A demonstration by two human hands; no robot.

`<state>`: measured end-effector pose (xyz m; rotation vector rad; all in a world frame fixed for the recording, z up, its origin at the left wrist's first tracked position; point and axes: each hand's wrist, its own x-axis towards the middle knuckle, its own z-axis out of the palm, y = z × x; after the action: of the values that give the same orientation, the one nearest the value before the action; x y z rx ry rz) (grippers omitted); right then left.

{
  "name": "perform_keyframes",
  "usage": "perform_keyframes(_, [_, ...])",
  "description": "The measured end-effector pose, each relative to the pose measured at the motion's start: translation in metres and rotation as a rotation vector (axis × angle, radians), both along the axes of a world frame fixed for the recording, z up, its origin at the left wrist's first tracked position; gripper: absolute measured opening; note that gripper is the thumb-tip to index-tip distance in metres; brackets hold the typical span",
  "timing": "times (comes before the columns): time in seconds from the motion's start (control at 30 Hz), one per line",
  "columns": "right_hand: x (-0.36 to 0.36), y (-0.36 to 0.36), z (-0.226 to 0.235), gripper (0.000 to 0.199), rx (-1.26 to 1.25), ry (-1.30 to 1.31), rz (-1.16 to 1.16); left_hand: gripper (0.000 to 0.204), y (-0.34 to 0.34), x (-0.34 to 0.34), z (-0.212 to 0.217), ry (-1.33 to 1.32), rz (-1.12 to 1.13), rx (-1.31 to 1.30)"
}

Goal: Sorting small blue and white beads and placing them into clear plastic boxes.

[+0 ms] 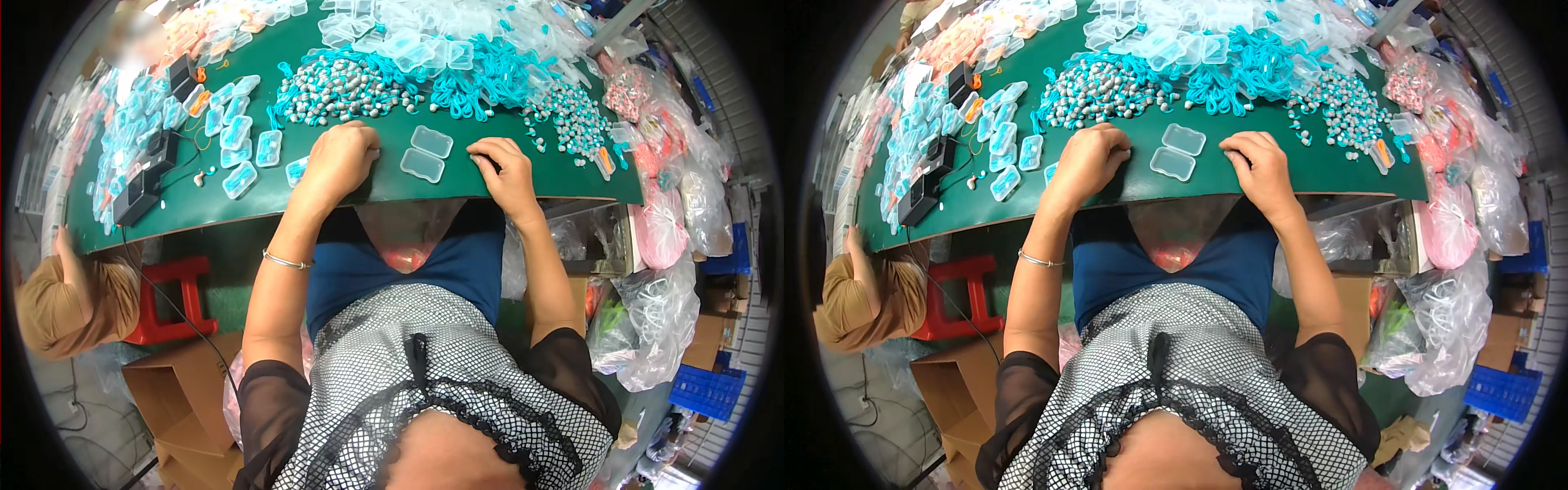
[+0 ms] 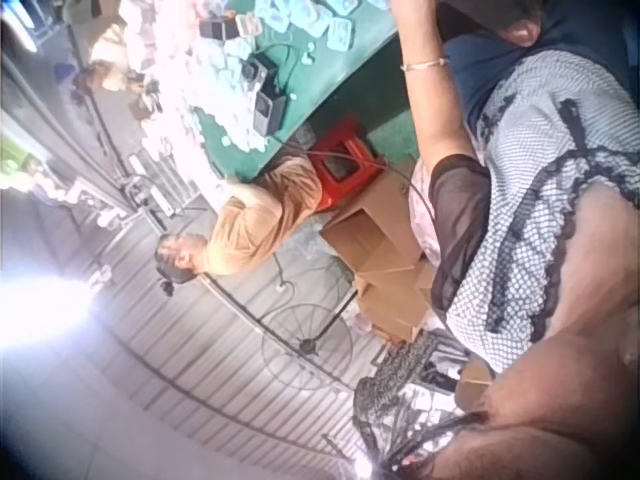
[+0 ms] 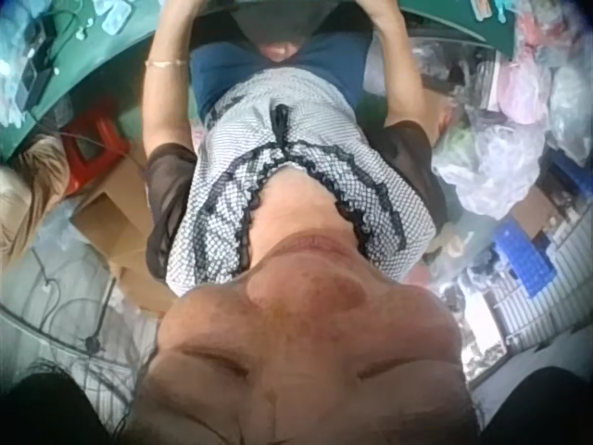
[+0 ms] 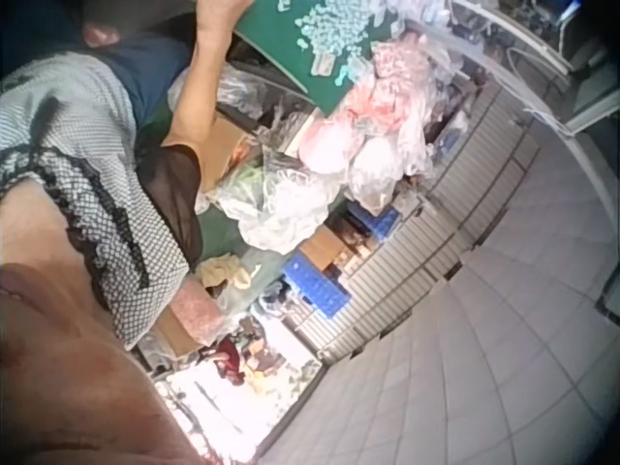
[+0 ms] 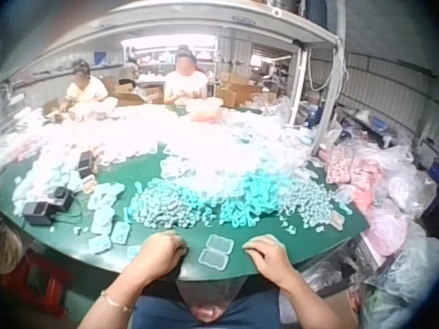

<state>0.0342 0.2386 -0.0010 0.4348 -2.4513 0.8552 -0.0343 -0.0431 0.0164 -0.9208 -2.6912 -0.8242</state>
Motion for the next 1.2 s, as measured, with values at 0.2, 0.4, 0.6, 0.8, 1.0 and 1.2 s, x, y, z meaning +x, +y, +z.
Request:
perform_keyframes(0.2, [0.005, -0.007, -0.001, 0.011, 0.011, -0.048, -0.079, 0.011, 0.020, 0.015, 0.002, -0.259, -0.026, 0.345])
perform_keyframes(0.4, [0.008, -0.047, 0.010, 0.013, 0.072, 0.028, 0.124, 0.015, 0.042, 0.033, -0.006, -0.091, 0.016, 0.249])
perform_keyframes(0.6, [-0.001, -0.043, 0.014, 0.016, 0.247, 0.046, 0.174, 0.015, 0.042, 0.037, -0.008, -0.007, 0.052, 0.141])
perform_keyframes(0.8, [-0.003, -0.037, 0.020, 0.012, 0.130, -0.080, 0.198, 0.025, 0.035, 0.045, -0.002, -0.037, 0.032, 0.122])
perform_keyframes(1.0, [-0.058, -0.023, 0.019, 0.019, 0.288, 0.162, -0.075, 0.040, 0.032, 0.034, -0.001, 0.015, -0.049, 0.096])
perform_keyframes(1.2, [-0.092, -0.022, 0.006, 0.022, 0.572, 0.204, -0.194, 0.039, 0.032, 0.035, -0.003, -0.059, -0.072, 0.079])
